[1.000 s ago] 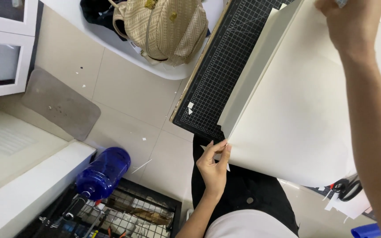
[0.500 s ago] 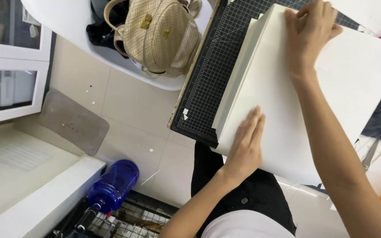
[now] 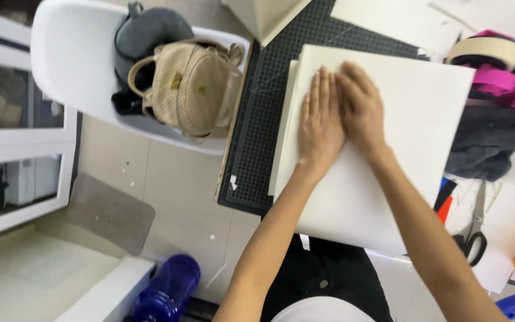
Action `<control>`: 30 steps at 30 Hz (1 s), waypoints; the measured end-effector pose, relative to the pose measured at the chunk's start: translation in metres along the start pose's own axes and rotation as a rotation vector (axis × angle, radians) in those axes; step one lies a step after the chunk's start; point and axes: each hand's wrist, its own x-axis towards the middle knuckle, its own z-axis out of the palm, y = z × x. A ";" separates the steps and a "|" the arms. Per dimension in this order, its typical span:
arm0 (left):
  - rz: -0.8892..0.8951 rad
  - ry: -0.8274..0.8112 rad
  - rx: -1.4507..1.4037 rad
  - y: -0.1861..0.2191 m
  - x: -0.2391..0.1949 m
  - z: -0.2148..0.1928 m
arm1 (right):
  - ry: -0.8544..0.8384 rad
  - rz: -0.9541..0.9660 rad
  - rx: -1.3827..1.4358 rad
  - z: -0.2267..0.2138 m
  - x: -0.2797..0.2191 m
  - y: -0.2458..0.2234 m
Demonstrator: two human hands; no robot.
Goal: Applying a white finish to a box by painting it with a roller and then applying and smoothing an adhesive sheet.
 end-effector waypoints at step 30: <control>-0.029 -0.153 -0.107 0.003 0.041 -0.002 | -0.102 0.636 -0.676 -0.048 -0.036 0.028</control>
